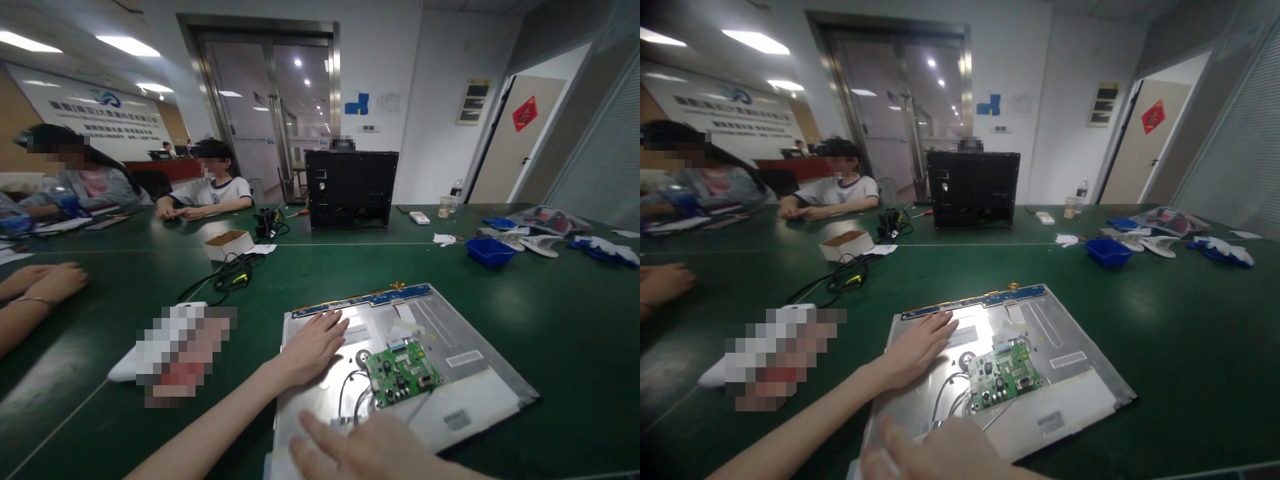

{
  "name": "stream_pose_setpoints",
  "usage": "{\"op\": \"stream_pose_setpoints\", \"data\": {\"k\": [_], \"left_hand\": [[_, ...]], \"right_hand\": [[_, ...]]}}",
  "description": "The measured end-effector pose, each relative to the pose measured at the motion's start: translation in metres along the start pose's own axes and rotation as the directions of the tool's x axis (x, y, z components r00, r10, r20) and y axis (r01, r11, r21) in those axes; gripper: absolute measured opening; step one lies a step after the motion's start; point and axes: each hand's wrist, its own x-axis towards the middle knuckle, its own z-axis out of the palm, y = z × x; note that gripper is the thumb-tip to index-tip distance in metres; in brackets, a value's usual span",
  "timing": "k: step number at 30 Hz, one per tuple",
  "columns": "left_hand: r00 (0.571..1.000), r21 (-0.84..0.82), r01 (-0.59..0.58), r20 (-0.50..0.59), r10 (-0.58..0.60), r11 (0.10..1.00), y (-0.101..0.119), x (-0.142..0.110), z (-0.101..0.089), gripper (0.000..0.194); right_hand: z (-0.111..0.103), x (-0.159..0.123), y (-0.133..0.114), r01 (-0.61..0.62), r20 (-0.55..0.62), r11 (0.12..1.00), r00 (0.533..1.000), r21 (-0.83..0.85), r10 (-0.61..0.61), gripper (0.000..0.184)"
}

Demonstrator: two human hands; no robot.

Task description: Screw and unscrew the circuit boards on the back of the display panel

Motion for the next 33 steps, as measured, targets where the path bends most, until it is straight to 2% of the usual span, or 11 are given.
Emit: {"op": "stream_pose_setpoints", "data": {"k": [2, 5, 6, 8, 11, 14, 17, 21, 27, 31, 33], "left_hand": [[0.999, 0.034, -0.022, 0.037, 0.021, 0.999, -0.001, -0.005, -0.003, 0.046], [0.998, 0.056, -0.046, 0.055, 0.042, 0.997, -0.008, -0.011, -0.006, 0.048], [0.997, 0.06, -0.052, 0.054, 0.049, 0.997, -0.012, -0.013, -0.007, 0.048], [0.996, 0.068, -0.071, 0.053, 0.067, 0.995, -0.02, -0.015, -0.008, 0.047], [0.995, 0.092, -0.091, 0.055, 0.087, 0.992, -0.031, -0.016, -0.012, 0.047], [0.995, 0.11, -0.084, 0.064, 0.077, 0.99, -0.04, -0.015, -0.017, 0.046], [0.997, 0.122, -0.066, 0.044, 0.062, 0.99, -0.047, -0.017, -0.021, 0.043], [1.0, 0.15, -0.02, 0.02, 0.017, 0.989, -0.053, -0.026, -0.024, 0.043], [0.999, 0.071, 0.046, -0.013, -0.045, 0.996, -0.045, -0.038, -0.036, 0.035], [0.995, -0.085, 0.087, -0.032, -0.09, 0.993, -0.034, -0.037, -0.052, 0.027], [0.993, -0.215, 0.088, -0.053, -0.102, 0.973, -0.03, -0.035, -0.055, 0.027]], "right_hand": [[-0.007, -0.031, 0.022, -0.236, -0.112, 0.972, 0.965, 0.01, 0.236, 0.062], [-0.009, -0.078, 0.068, -0.611, -0.261, 0.791, 0.76, 0.026, 0.595, 0.053], [-0.006, -0.092, 0.084, -0.674, -0.287, 0.738, 0.7, 0.034, 0.654, 0.051], [0.007, -0.114, 0.108, -0.747, -0.257, 0.663, 0.632, 0.05, 0.731, 0.049], [0.033, -0.131, 0.122, -0.729, -0.183, 0.678, 0.656, 0.095, 0.732, 0.053], [0.052, -0.129, 0.114, -0.733, -0.183, 0.669, 0.645, 0.125, 0.742, 0.056], [0.056, -0.119, 0.099, -0.744, -0.207, 0.656, 0.626, 0.131, 0.752, 0.053], [0.054, -0.11, 0.082, -0.75, -0.188, 0.647, 0.622, 0.136, 0.76, 0.051], [0.038, -0.104, 0.075, -0.732, -0.126, 0.671, 0.659, 0.119, 0.742, 0.044], [0.018, -0.092, 0.083, -0.696, -0.108, 0.686, 0.681, 0.215, 0.725, 0.05], [0.012, -0.082, 0.089, -0.647, -0.104, 0.718, 0.72, 0.257, 0.686, 0.06]]}}
